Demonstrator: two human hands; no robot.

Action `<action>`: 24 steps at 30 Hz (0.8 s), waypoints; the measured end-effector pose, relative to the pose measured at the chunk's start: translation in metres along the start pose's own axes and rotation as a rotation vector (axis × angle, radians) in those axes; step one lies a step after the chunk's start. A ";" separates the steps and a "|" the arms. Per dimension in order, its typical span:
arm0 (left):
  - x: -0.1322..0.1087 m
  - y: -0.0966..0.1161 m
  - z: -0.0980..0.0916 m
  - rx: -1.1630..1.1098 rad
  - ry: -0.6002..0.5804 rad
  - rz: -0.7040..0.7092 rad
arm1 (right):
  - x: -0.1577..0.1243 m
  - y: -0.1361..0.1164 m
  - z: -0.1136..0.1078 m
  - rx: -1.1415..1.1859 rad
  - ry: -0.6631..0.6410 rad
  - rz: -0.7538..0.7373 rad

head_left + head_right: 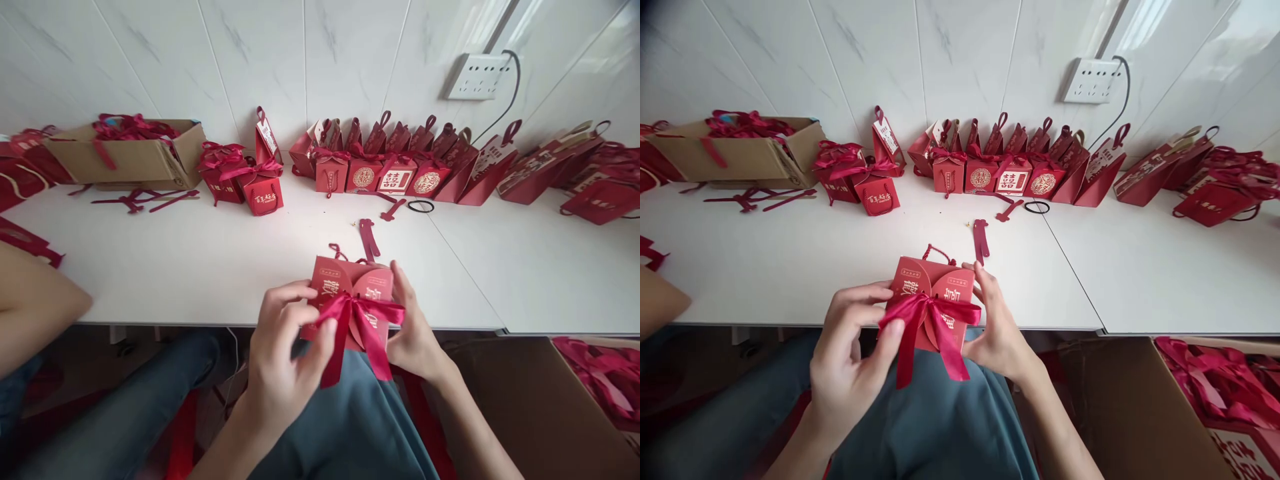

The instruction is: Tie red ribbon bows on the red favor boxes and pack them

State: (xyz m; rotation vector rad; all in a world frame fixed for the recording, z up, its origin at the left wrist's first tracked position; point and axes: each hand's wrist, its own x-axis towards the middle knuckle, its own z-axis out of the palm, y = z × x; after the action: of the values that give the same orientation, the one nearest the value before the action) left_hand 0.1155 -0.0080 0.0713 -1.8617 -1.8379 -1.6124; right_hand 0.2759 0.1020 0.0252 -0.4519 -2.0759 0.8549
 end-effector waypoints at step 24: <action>-0.023 0.044 0.006 0.102 0.041 0.326 | -0.016 -0.024 -0.006 -0.064 0.226 -0.155</action>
State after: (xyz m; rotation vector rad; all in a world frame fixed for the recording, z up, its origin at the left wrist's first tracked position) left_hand 0.1587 -0.0323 0.0782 -1.9437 -1.4746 -1.4076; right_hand 0.2897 0.0778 0.0356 -0.3969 -1.9055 0.6189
